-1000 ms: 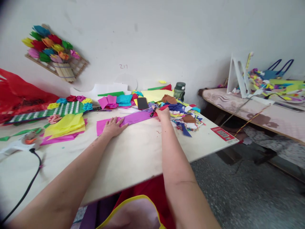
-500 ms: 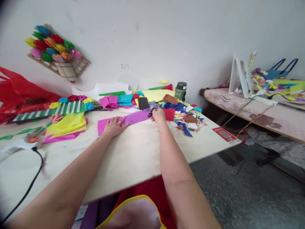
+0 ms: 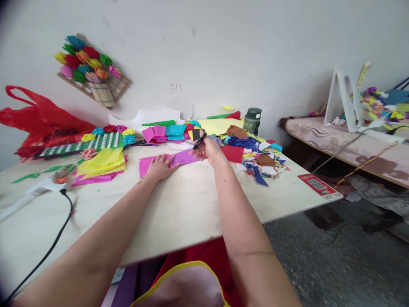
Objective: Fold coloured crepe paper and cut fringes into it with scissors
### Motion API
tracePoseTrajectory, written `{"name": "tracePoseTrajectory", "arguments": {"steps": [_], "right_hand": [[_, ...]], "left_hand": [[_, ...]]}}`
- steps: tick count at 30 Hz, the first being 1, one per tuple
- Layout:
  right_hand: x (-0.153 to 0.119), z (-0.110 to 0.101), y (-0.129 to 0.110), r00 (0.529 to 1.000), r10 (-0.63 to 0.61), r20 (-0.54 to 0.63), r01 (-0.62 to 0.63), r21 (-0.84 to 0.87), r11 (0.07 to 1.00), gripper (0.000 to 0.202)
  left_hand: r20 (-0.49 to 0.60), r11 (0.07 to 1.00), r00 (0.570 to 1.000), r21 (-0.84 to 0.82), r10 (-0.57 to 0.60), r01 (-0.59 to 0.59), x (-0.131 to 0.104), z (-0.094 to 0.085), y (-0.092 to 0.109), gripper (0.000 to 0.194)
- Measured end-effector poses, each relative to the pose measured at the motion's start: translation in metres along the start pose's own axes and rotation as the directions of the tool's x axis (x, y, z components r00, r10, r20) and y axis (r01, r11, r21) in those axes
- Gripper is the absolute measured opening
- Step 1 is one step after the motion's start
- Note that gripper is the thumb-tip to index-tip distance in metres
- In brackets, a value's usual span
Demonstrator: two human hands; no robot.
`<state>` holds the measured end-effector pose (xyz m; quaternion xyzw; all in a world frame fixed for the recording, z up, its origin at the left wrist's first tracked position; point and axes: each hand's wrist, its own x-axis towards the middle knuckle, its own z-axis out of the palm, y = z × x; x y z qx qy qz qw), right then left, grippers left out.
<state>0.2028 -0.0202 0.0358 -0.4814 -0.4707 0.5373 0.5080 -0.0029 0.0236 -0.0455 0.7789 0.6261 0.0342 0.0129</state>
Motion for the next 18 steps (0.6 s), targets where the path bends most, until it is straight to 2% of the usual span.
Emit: {"name": "tracePoseTrajectory", "arguments": {"steps": [5,6,8,11,13,15,18], "right_hand": [[0.002,0.027,0.019,0.985,-0.109,0.132,0.109,0.0,0.994,0.025],[0.002,0.031,0.023,0.984,-0.103,0.148,0.109,-0.029,0.994,0.025],[0.002,0.039,0.031,0.983,-0.086,0.164,0.099,-0.073,0.992,0.038],[0.002,0.047,0.038,0.982,-0.083,0.168,0.093,-0.049,0.994,0.056],[0.005,0.05,0.039,0.983,-0.084,0.161,0.086,-0.007,0.996,0.052],[0.007,0.051,0.04,0.986,-0.078,0.145,0.076,0.015,0.997,0.039],[0.009,0.05,0.041,0.989,-0.061,0.133,0.056,0.041,0.998,0.025]], "left_hand": [[-0.011,1.0,1.0,-0.011,-0.001,0.001,-0.003,-0.002,0.002,0.079],[-0.013,1.0,1.0,-0.012,0.0,0.0,-0.004,-0.002,0.002,0.079],[-0.01,1.0,1.0,-0.013,0.002,-0.002,-0.004,-0.002,0.003,0.08],[-0.014,0.999,1.0,-0.033,-0.006,0.006,-0.005,-0.002,0.003,0.078],[-0.009,0.997,1.0,-0.07,-0.02,0.019,-0.004,-0.003,0.002,0.071],[0.009,0.993,1.0,-0.113,-0.03,0.031,-0.003,-0.004,-0.001,0.064],[0.042,0.989,0.999,-0.141,-0.031,0.037,0.001,-0.004,-0.005,0.062]]}}
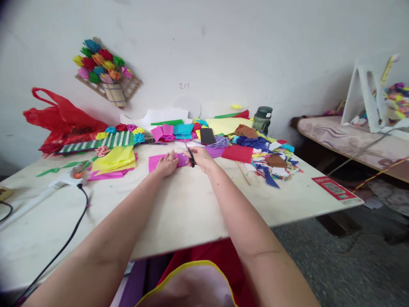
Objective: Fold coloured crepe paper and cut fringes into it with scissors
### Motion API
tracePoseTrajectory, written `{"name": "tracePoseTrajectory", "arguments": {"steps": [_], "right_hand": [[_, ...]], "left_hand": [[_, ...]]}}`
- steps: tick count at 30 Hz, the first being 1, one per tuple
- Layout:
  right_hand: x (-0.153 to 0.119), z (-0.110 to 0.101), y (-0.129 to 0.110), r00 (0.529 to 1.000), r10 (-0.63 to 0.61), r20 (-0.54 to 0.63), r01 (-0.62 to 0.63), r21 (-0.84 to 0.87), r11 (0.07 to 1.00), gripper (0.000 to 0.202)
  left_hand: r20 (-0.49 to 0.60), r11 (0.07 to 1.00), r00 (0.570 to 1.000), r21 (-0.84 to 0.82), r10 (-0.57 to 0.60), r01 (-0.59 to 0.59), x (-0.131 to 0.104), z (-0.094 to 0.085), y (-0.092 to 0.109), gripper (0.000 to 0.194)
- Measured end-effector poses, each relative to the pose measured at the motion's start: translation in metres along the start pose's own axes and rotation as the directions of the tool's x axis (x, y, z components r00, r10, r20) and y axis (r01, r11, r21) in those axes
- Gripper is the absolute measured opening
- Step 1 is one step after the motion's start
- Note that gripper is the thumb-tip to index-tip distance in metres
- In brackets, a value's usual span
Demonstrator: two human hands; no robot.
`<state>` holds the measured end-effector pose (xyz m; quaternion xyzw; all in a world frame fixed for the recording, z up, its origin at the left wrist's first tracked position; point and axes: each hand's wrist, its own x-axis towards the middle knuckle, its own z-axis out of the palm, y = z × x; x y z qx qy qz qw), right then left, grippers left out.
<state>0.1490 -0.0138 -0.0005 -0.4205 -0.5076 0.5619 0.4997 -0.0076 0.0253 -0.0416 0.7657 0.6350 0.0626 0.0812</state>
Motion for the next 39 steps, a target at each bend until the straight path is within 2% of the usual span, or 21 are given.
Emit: {"name": "tracePoseTrajectory", "arguments": {"steps": [8,11,15,18,23,25,32,36,39], "right_hand": [[-0.005,-0.004,0.0,0.994,0.08,0.069,-0.084,0.048,0.995,0.031],[-0.005,-0.006,0.0,0.985,0.107,0.138,-0.12,0.09,0.989,0.03],[-0.003,-0.012,0.003,0.963,0.159,0.219,-0.166,0.013,0.986,0.028],[-0.001,-0.014,0.003,0.965,0.184,0.187,-0.178,-0.045,0.983,0.029],[-0.002,-0.015,-0.005,0.972,0.231,0.039,-0.22,-0.191,0.957,0.035],[-0.004,-0.019,-0.01,0.963,0.265,0.042,-0.243,-0.281,0.928,0.038],[-0.013,-0.043,-0.025,0.895,0.379,0.234,-0.232,-0.484,0.844,0.044],[-0.015,-0.056,-0.027,0.824,0.47,0.317,-0.235,-0.563,0.792,0.048],[-0.015,-0.06,-0.027,0.782,0.526,0.333,-0.24,-0.618,0.749,0.051]], "left_hand": [[0.026,0.996,1.0,0.089,0.005,-0.007,0.004,0.002,0.0,0.063],[0.022,0.996,1.0,0.09,0.004,-0.006,0.003,0.003,0.0,0.062],[0.02,0.995,1.0,0.102,0.011,-0.013,0.003,0.004,0.0,0.062],[0.013,0.995,1.0,0.103,0.008,-0.009,0.004,0.005,0.0,0.062],[0.007,0.995,1.0,0.1,0.012,-0.013,0.005,0.007,-0.001,0.063],[0.011,0.995,1.0,0.102,0.007,-0.009,0.005,0.007,-0.001,0.062],[0.013,0.993,1.0,0.116,0.008,-0.01,0.001,0.002,0.001,0.061],[0.015,0.993,1.0,0.114,0.01,-0.012,0.001,0.002,0.001,0.061],[0.012,0.994,1.0,0.11,0.014,-0.015,0.002,0.003,0.0,0.061]]}}
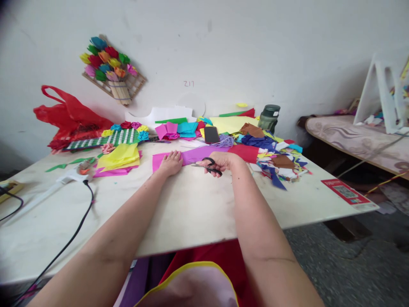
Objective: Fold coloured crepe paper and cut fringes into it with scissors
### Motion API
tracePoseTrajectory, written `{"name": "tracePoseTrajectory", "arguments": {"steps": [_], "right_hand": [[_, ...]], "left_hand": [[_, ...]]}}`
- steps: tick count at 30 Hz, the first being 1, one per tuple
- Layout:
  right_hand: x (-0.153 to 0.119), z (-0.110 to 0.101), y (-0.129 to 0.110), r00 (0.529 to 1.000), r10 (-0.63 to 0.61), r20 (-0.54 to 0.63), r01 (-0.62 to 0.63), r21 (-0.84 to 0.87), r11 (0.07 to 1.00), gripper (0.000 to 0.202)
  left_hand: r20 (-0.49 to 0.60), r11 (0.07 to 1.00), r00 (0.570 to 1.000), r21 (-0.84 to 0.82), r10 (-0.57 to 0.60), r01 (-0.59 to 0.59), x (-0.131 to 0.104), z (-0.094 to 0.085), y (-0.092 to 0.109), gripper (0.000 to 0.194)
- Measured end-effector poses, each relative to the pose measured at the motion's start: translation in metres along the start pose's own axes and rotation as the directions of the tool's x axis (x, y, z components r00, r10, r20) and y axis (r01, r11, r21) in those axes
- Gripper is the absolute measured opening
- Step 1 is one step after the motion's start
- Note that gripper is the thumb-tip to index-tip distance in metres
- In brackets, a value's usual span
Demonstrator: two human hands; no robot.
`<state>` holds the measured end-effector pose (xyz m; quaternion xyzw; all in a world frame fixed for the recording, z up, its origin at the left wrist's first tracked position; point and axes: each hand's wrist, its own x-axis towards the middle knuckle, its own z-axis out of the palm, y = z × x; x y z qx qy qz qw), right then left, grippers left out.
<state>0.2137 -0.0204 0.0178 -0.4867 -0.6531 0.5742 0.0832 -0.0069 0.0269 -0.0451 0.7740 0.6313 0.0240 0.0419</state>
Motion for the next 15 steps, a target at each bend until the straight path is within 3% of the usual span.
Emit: {"name": "tracePoseTrajectory", "arguments": {"steps": [15], "right_hand": [[0.023,0.03,-0.011,1.0,-0.019,-0.02,0.021,0.067,0.998,0.053]], "left_hand": [[-0.071,0.993,0.996,-0.103,0.043,-0.051,-0.002,0.001,-0.006,0.06]]}}
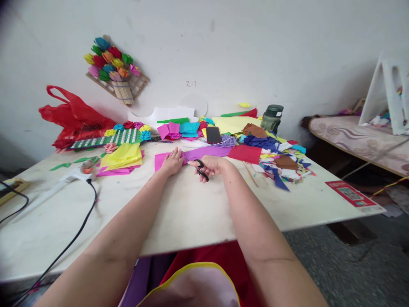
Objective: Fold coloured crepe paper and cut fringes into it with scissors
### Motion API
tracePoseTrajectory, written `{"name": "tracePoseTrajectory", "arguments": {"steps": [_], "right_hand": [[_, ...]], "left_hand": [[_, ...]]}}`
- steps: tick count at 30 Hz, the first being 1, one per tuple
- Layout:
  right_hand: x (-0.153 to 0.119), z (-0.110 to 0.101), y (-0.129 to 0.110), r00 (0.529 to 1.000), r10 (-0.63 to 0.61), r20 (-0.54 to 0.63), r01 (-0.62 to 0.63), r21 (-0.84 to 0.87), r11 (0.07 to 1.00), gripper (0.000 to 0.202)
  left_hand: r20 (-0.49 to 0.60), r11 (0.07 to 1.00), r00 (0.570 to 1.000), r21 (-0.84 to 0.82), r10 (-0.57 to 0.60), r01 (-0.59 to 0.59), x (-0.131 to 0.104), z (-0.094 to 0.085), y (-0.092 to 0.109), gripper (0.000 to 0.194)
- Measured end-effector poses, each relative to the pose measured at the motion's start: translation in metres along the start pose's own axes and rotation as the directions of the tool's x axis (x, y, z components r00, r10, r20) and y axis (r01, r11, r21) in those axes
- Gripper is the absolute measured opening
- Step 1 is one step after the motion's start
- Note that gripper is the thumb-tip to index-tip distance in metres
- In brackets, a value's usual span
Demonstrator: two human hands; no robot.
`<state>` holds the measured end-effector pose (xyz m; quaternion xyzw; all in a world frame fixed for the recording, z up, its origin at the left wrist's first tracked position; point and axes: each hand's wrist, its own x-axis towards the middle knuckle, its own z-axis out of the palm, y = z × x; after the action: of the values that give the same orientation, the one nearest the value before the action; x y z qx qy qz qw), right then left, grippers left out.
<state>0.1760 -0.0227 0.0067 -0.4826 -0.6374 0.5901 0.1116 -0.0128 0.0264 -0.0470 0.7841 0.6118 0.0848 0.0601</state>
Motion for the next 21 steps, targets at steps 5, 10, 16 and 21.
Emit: {"name": "tracePoseTrajectory", "arguments": {"steps": [5,10,16,21], "right_hand": [[0.013,0.001,0.004,1.0,-0.002,0.023,0.0,0.089,0.996,0.056],[0.019,0.0,0.005,1.0,0.006,0.024,-0.011,0.214,0.977,0.053],[0.015,0.001,0.004,1.0,-0.018,0.012,0.014,0.3,0.954,0.046],[0.016,-0.001,0.006,0.998,-0.052,0.033,0.038,0.327,0.944,0.044]], "left_hand": [[0.036,0.996,0.999,-0.082,0.025,-0.022,0.004,-0.002,-0.006,0.059],[0.069,0.991,0.997,-0.13,0.029,-0.02,0.003,-0.009,-0.006,0.064],[0.045,0.998,0.997,0.0,0.065,-0.065,-0.002,-0.003,-0.003,0.07],[-0.029,0.996,0.998,0.058,0.065,-0.063,-0.006,0.003,0.001,0.062]]}}
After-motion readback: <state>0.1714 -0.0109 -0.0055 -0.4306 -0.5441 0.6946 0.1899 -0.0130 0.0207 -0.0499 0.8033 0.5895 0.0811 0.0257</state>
